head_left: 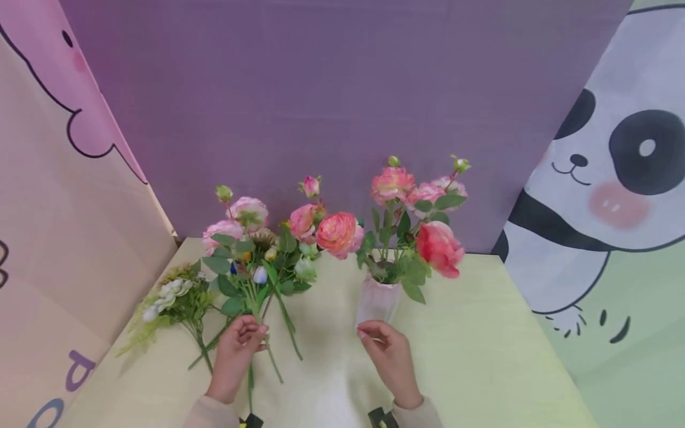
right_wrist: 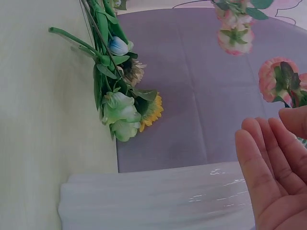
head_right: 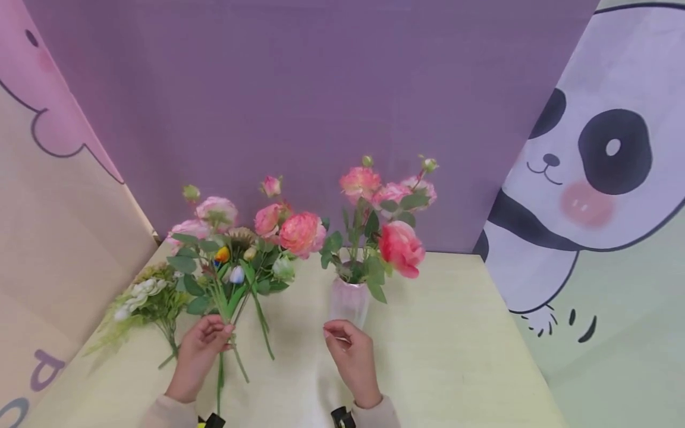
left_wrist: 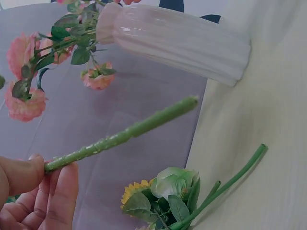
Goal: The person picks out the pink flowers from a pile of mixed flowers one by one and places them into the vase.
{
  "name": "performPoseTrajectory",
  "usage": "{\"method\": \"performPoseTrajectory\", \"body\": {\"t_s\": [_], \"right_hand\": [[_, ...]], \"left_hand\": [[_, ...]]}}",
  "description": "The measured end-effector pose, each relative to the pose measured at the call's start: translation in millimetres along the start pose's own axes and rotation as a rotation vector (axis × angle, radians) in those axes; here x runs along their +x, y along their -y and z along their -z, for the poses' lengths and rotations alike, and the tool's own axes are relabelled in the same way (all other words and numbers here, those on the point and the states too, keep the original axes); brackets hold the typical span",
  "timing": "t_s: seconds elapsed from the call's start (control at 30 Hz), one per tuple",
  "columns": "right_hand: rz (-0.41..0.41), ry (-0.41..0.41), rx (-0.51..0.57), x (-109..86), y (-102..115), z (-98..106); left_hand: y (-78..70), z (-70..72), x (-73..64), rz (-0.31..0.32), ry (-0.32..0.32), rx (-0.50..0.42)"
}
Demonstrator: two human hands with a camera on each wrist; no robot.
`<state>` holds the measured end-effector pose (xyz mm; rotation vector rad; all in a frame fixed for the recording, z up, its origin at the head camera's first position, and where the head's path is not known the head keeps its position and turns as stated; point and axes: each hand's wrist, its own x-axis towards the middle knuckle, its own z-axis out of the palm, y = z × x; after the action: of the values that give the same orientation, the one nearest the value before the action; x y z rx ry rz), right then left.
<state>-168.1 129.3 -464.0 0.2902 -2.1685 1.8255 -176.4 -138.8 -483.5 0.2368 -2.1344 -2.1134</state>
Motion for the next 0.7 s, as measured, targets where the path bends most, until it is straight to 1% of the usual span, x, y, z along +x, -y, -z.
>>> {"method": "performPoseTrajectory", "body": {"t_s": [0.1,0.27,0.37,0.57,0.63,0.7], "right_hand": [[-0.020,0.017,0.019,-1.7,-2.0,-1.6],[-0.071,0.079,0.031,-5.8,-4.9,-5.8],[-0.094,0.106,0.033,-7.7,-6.7,-8.2],[-0.114,0.119,0.037,-10.9,-8.8,-11.2],[-0.116,0.124,0.042,-11.5,-8.8,-12.2],[-0.119,0.130,0.054,-11.9,-8.4,-13.3]], "left_hand": [[1.7,-2.6,-3.9,-0.028,0.014,0.021],[4.0,-4.3,-10.4,-0.075,0.013,0.043],[4.0,-5.5,-12.9,-0.124,0.006,0.029],[2.8,-10.0,-17.9,-0.262,-0.001,0.014],[2.4,-11.2,-19.8,-0.295,-0.003,0.010],[1.2,-12.2,-21.7,-0.316,-0.001,0.006]]}}
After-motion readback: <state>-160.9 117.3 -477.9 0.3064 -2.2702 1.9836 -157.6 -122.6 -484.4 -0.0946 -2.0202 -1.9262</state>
